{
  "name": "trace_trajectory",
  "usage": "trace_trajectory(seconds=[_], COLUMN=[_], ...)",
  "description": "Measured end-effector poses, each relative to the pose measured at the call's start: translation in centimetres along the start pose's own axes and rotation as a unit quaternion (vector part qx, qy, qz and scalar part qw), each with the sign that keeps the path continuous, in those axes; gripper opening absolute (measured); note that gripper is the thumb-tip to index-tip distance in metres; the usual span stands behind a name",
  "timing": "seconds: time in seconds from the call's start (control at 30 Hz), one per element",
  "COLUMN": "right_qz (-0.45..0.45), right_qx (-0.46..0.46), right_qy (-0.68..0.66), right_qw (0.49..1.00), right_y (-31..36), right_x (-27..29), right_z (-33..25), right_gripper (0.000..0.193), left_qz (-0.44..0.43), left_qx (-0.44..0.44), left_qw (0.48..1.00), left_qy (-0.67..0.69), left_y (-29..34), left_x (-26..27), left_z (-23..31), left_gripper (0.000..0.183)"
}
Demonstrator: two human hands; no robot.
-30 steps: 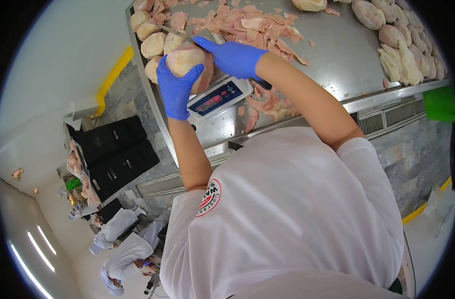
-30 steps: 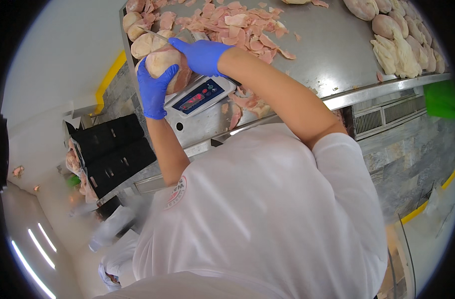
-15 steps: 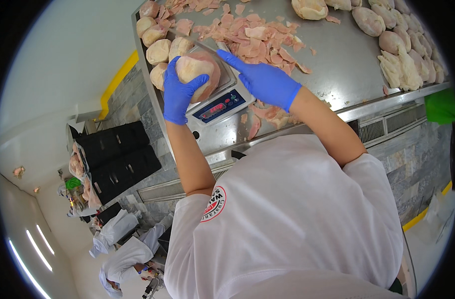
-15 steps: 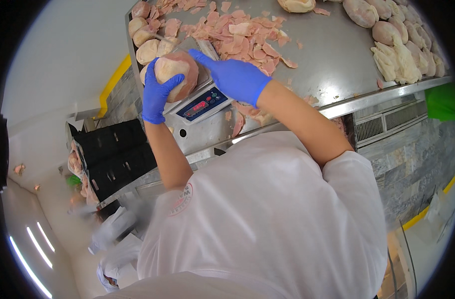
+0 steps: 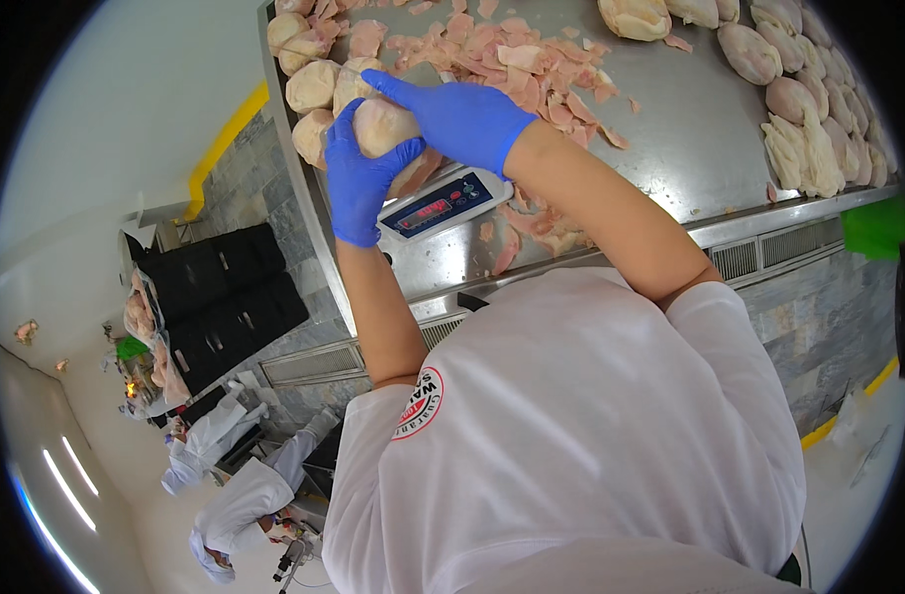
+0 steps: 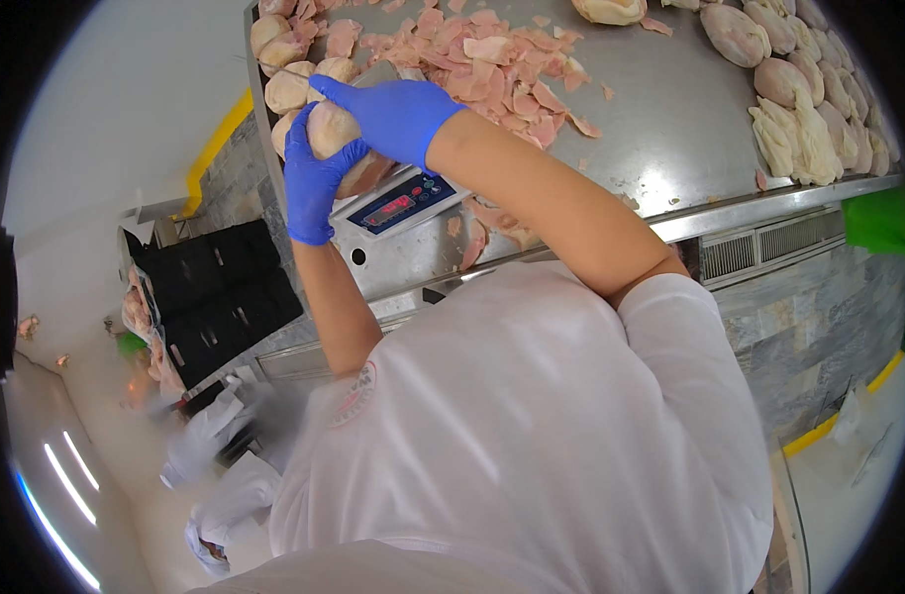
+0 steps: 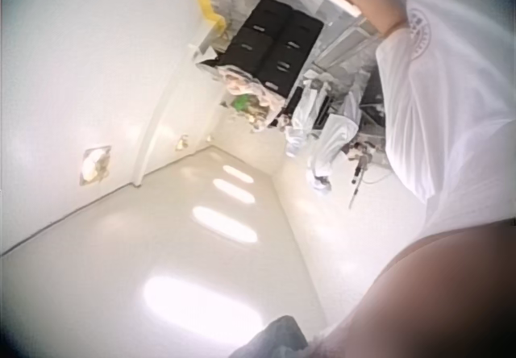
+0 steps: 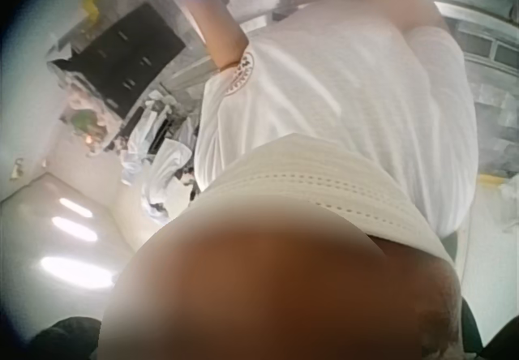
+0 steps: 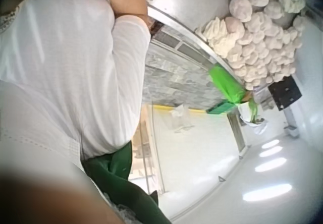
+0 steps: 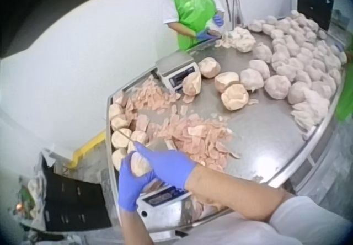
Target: The person trims fat and skin from raw chicken breasts using a knife. They repeatedly place the chicken on a digital scale to check the weight, trim small amounts of tissue, and then move the finished pieces to the side of the stainless steel table.
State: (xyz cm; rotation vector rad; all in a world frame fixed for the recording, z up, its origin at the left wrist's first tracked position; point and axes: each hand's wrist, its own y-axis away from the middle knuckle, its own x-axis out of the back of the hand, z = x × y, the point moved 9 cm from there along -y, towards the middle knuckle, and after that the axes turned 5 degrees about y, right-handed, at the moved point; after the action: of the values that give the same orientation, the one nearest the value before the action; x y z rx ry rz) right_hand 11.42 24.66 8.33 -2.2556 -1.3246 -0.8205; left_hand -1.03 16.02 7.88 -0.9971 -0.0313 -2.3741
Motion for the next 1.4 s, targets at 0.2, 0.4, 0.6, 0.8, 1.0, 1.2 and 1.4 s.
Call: trace_trajectory(seconds=[0.2,0.4,0.6,0.8,1.0,1.2,1.4], right_qz=[-0.019,-0.046,-0.071,-0.047,-0.164,-0.093,-0.138], right_qx=[-0.035,-0.045,-0.025,-0.067,-0.159,-0.125,-0.124], right_qy=[0.069,0.090,0.072,0.052,-0.189,-0.113,-0.131], right_qw=[0.997,0.994,0.995,0.995,0.955,0.981,0.974], right_y=[4.6,1.4,0.2,4.0,4.3,4.0,3.3], right_x=[-0.2,0.0,-0.1,-1.2,-2.5,-0.3,-0.1], right_z=[1.4,1.4,0.9,3.2,5.8,6.1,4.3], right_gripper=[0.073,0.074,0.069,0.074,0.069,0.066,0.068], left_qz=[0.001,0.003,0.005,0.011,-0.002,-0.057,-0.063], left_qx=[0.017,-0.010,0.009,0.002,0.013,0.016,0.006], left_qw=[0.999,1.000,1.000,0.999,0.996,0.990,0.995], left_qy=[0.030,0.008,0.019,0.036,0.084,0.125,0.073], left_y=[0.1,-0.1,0.0,0.2,0.6,0.0,0.3], left_x=[0.1,0.1,0.0,0.1,-0.2,0.0,-0.4], left_z=[0.7,0.9,0.8,-0.1,0.2,0.2,1.1], left_gripper=[0.092,0.092,0.091,0.089,0.088,0.086,0.087])
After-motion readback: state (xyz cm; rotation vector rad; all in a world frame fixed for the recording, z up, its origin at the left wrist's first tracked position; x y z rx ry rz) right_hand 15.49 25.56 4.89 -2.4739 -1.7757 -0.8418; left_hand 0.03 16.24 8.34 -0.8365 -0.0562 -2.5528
